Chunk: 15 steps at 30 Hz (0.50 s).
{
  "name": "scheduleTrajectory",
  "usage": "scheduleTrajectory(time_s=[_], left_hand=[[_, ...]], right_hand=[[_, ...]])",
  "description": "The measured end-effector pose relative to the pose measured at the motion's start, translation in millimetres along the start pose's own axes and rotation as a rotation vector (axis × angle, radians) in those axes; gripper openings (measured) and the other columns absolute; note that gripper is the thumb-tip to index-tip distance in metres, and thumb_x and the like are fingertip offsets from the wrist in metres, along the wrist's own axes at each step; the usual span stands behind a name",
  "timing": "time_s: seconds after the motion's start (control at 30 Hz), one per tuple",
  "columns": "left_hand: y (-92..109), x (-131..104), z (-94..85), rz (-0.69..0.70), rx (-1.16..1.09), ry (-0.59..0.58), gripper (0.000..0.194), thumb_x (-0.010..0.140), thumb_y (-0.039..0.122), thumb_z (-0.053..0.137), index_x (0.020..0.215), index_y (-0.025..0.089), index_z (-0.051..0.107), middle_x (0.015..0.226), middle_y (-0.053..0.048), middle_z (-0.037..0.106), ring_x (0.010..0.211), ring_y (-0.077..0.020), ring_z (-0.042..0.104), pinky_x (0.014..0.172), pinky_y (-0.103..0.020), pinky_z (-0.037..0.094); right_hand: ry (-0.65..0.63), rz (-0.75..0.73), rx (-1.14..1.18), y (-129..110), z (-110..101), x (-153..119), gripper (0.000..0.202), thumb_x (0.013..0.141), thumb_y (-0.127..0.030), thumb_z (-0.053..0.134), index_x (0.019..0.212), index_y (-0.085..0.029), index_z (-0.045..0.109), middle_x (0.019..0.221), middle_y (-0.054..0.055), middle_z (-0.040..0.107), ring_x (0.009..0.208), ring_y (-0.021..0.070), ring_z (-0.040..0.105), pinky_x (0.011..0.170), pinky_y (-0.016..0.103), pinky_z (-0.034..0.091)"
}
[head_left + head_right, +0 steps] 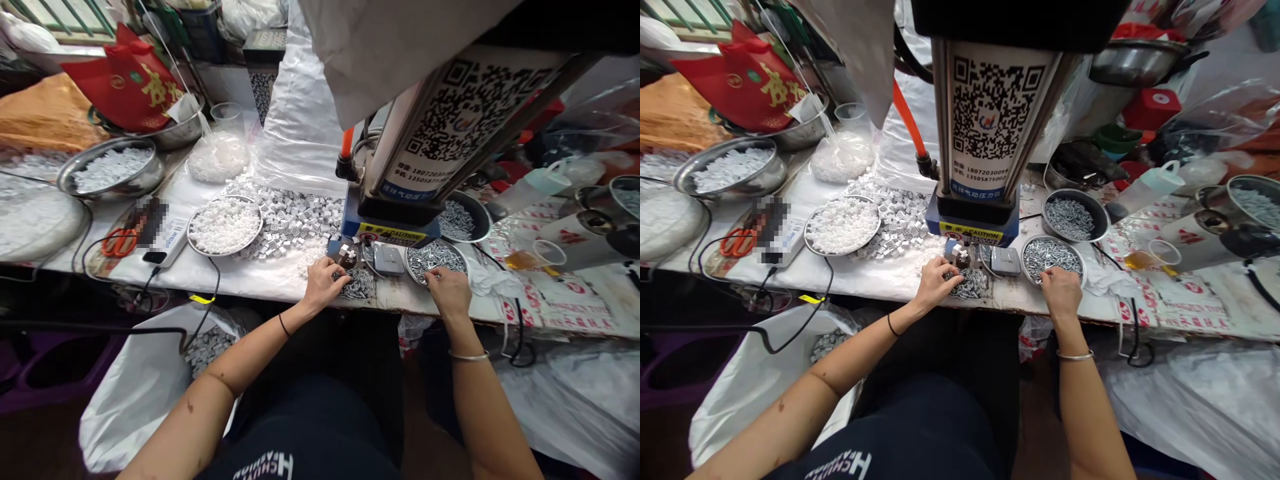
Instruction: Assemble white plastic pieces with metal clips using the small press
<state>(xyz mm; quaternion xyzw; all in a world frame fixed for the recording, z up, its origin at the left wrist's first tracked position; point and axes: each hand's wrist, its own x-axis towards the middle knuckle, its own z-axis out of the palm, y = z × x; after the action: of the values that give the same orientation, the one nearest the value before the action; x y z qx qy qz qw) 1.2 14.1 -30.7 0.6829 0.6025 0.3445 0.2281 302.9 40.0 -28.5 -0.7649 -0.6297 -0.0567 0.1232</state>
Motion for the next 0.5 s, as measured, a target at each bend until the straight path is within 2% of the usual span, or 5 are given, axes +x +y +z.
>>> scheduleTrajectory(time_s=[0.2, 0.3, 0.43, 0.5], left_hand=[[1.8, 5.1, -2.5, 0.164, -0.032, -0.033, 0.012, 0.082, 0.023, 0.056, 0.073, 0.017, 0.06, 0.078, -0.003, 0.059, 0.081, -0.0169, 0.054, 0.077, -0.032, 0.04], [-1.1, 5.8, -2.8, 0.248, -0.077, -0.029, 0.014, 0.086, 0.022, 0.05, 0.076, 0.017, 0.058, 0.077, -0.005, 0.061, 0.077, -0.0167, 0.054, 0.074, -0.03, 0.042], [-8.1, 6.4, -0.4, 0.321, -0.105, -0.019, 0.018, 0.088, 0.023, 0.046, 0.083, 0.018, 0.062, 0.081, -0.006, 0.065, 0.077, -0.0159, 0.059, 0.074, -0.029, 0.047], [-11.7, 7.0, 0.4, 0.331, -0.136, 0.014, 0.019, 0.089, 0.025, 0.047, 0.09, 0.018, 0.064, 0.086, -0.007, 0.068, 0.082, -0.0162, 0.062, 0.077, -0.03, 0.049]], right_hand=[[0.089, 0.023, 0.078, 0.3, -0.5, -0.4, 0.023, 0.079, -0.033, 0.048, 0.08, -0.017, 0.065, 0.062, 0.005, 0.059, 0.057, 0.0171, 0.048, 0.057, 0.027, 0.03], [0.108, -0.031, 0.032, 8.0, 2.9, 2.1, 0.026, 0.082, -0.037, 0.048, 0.08, -0.017, 0.064, 0.061, 0.005, 0.058, 0.054, 0.0165, 0.047, 0.056, 0.028, 0.029], [0.049, -0.161, -0.083, 18.8, 5.4, 12.0, 0.024, 0.083, -0.034, 0.05, 0.085, -0.017, 0.066, 0.061, 0.008, 0.057, 0.055, 0.0185, 0.047, 0.055, 0.031, 0.029], [-0.002, -0.172, -0.123, 21.5, 6.3, 17.5, 0.02, 0.083, -0.029, 0.05, 0.084, -0.018, 0.067, 0.059, 0.009, 0.056, 0.053, 0.0191, 0.046, 0.054, 0.032, 0.028]])
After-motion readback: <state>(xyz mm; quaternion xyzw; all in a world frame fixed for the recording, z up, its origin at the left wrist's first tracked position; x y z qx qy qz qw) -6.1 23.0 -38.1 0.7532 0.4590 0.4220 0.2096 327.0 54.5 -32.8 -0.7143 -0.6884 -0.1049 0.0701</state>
